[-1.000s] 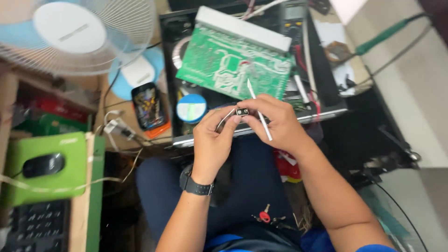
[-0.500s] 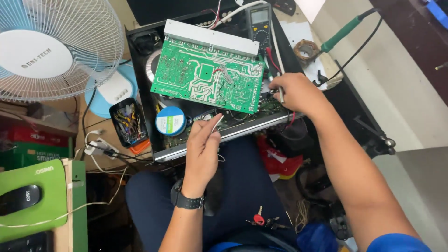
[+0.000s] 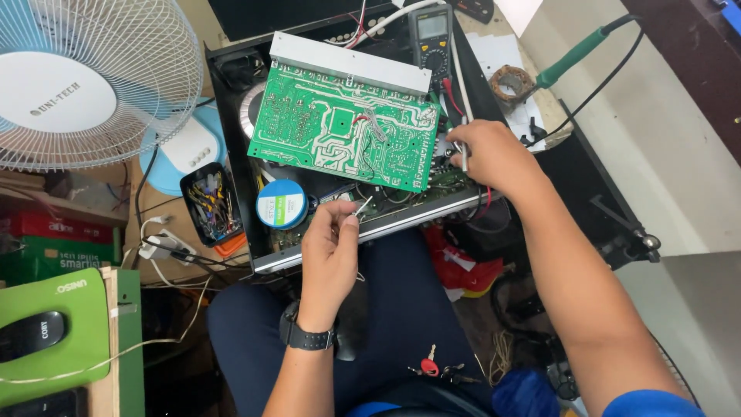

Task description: The person is repairing an electronic device by stripping wires, twisting them, and soldering them onto a circuit board.

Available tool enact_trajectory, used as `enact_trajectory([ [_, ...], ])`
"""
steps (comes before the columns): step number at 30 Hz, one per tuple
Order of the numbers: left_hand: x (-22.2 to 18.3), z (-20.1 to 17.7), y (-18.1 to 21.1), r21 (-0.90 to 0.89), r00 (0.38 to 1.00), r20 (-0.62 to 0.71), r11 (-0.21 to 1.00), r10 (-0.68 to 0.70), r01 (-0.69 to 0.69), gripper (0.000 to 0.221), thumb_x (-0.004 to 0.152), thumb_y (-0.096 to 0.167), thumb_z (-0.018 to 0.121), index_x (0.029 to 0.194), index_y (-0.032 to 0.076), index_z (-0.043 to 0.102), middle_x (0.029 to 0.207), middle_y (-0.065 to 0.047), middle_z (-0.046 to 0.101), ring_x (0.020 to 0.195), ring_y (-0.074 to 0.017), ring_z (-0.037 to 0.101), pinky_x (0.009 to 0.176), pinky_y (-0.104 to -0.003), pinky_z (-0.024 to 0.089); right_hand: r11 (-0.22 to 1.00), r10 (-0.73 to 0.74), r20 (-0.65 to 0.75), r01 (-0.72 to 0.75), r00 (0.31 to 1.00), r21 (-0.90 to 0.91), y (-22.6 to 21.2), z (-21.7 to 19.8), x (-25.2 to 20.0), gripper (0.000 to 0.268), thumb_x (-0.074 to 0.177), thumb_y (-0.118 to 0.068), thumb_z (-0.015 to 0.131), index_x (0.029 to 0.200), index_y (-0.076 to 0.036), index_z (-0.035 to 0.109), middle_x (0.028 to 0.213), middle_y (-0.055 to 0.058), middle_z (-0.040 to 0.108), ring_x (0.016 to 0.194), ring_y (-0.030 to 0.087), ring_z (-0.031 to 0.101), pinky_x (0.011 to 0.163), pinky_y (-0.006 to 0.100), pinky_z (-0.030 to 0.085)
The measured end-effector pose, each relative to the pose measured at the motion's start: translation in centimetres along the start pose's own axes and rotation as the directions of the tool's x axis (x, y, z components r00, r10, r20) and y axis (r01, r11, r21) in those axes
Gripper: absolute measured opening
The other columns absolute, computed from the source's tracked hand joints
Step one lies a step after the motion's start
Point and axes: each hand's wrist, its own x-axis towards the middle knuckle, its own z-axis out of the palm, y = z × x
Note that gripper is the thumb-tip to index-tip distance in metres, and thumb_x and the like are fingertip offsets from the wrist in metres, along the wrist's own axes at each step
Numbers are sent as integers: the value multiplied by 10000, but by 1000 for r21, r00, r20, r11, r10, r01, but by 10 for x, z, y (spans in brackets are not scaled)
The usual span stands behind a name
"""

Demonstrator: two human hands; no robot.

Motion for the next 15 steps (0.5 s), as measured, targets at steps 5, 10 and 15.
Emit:
enact_trajectory([
  [5, 1, 2, -11, 13, 998, -48, 999, -35, 36, 113, 1101, 35, 680, 1141, -30, 765, 784, -65, 597, 713, -174, 634, 640, -326, 532, 959, -191, -335, 247, 923, 135, -23, -7, -39, 296, 1096, -189, 808, 1330, -13, 855, 1085, 250, 822, 994, 487, 807, 951, 569, 624],
  [10, -3, -2, -11, 51, 995, -90, 997, -48, 53, 78, 1082, 55, 741, 1048, 3, 788, 733, -68, 626, 663, -178, 668, 578, -319, 539, 777, -145, -557, 442, 818, 447, -72, 42, -92, 311, 1135, -135, 647, 1395, -39, 789, 1093, 150, 871, 949, 340, 858, 897, 481, 659],
  [15, -26, -25, -5, 187, 981, -181, 982, 67, -33, 63, 1051, 47, 767, 993, 38, 791, 746, -107, 638, 679, -252, 706, 607, -351, 570, 675, -116, -541, 466, 833, 572, -107, 78, -116, 239, 1119, -195, 627, 1232, 7, 685, 1036, 127, 929, 919, 300, 917, 871, 413, 707],
])
